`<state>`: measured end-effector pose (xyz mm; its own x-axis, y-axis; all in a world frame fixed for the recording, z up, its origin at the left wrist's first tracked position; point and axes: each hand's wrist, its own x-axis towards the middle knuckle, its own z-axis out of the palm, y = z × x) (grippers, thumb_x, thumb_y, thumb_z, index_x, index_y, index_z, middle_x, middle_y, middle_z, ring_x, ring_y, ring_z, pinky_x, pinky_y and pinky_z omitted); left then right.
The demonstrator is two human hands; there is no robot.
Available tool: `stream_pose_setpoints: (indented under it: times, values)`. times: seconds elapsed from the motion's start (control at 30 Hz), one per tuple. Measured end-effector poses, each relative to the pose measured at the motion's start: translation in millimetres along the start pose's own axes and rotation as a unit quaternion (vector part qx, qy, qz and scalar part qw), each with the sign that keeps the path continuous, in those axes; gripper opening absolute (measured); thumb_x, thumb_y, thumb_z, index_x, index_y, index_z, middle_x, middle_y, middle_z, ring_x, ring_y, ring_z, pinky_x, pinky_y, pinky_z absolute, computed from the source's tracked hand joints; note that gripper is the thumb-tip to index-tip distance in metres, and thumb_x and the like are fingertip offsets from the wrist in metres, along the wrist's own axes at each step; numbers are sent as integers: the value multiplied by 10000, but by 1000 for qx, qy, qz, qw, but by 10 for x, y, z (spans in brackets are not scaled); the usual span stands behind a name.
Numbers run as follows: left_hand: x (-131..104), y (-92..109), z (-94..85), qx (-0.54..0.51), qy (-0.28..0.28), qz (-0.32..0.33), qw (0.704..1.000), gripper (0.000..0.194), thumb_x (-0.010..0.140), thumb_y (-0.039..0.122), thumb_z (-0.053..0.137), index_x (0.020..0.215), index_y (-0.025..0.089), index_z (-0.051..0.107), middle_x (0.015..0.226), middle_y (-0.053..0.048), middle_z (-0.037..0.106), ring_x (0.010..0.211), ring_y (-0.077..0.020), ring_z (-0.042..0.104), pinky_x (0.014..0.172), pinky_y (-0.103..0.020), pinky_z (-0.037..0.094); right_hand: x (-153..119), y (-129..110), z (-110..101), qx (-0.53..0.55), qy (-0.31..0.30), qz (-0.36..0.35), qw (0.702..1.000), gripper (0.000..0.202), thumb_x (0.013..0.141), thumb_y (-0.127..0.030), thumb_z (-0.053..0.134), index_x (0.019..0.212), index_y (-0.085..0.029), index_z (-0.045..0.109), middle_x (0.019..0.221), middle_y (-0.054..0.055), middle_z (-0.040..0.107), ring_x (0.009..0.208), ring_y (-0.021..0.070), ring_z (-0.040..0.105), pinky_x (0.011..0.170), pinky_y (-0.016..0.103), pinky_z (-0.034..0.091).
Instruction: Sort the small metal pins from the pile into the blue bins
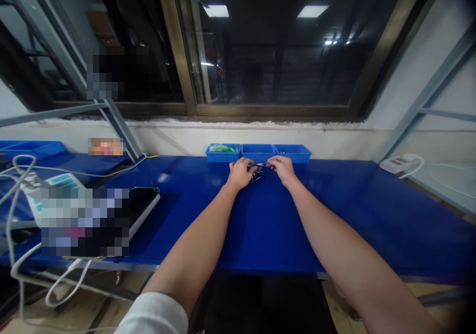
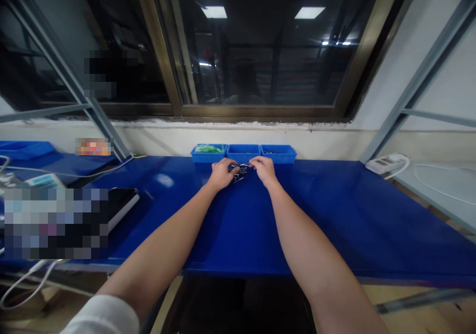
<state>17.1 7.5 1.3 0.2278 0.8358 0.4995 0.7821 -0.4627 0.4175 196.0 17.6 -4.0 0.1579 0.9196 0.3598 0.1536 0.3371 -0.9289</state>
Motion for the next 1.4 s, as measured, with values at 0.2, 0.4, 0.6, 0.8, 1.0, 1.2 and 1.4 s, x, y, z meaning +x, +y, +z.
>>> stream_pose_setpoints:
  times: [0.2, 0.4, 0.6, 0.8, 1.0, 1.2, 1.4]
  values:
    - [-5, 5, -25, 29, -5, -35, 999, 244, 853, 283, 493, 1079, 235, 570, 1131, -54, 600, 1091, -220, 522, 912, -375, 328, 37, 1, -114, -177, 187, -55, 965, 214, 659, -256, 542, 791, -160, 681, 772, 61, 680, 726, 195, 591, 759, 326, 448]
    - [-8, 8, -20, 38, -16, -40, 998, 237, 837, 259, 491, 1058, 237, 573, 1128, -49, 595, 1101, -216, 513, 914, -380, 332, 80, 70, -168, -279, 217, -65, 933, 375, 652, -229, 533, 999, -150, 653, 976, 95, 673, 984, 254, 496, 897, 379, 381]
    - [-7, -6, -10, 43, -29, -43, 998, 239, 835, 273, 486, 1054, 239, 576, 1127, -50, 591, 1103, -217, 511, 914, -387, 337, 90, 89, -173, -312, 199, -39, 928, 437, 677, -250, 520, 1094, -160, 615, 1096, 110, 630, 1064, 284, 433, 907, 428, 343]
    - [-7, -1, -1, 47, -43, -56, 996, 259, 832, 276, 479, 1068, 239, 579, 1148, -56, 581, 1125, -227, 496, 917, -399, 341, 88, 89, -169, -348, 186, -34, 918, 455, 667, -244, 564, 1109, -148, 606, 1151, 146, 577, 1078, 303, 443, 917, 458, 345]
    - [-7, 0, -2, 55, -52, -70, 995, 277, 842, 279, 446, 1083, 248, 580, 1175, -60, 568, 1144, -232, 483, 925, -404, 331, 38, 63, -96, -313, 82, -91, 942, 179, 669, -203, 553, 793, -170, 678, 808, 59, 665, 820, 208, 581, 815, 338, 439]
    - [-37, -1, -33, 63, -106, -42, 991, 613, 671, 594, 598, 1192, 278, 533, 1285, -62, 494, 1197, -289, 421, 964, -429, 291, -40, 41, 38, -357, -98, -122, 921, 119, 661, -193, 610, 746, -184, 693, 753, 31, 669, 705, 157, 590, 723, 270, 449]
    - [-35, -24, -22, 84, -109, -76, 987, 683, 655, 636, 591, 1211, 246, 521, 1281, -118, 485, 1181, -316, 426, 963, -462, 277, -19, 103, 57, -398, -107, -103, 905, 161, 743, -255, 584, 808, -190, 716, 805, 62, 672, 743, 178, 596, 750, 292, 444]
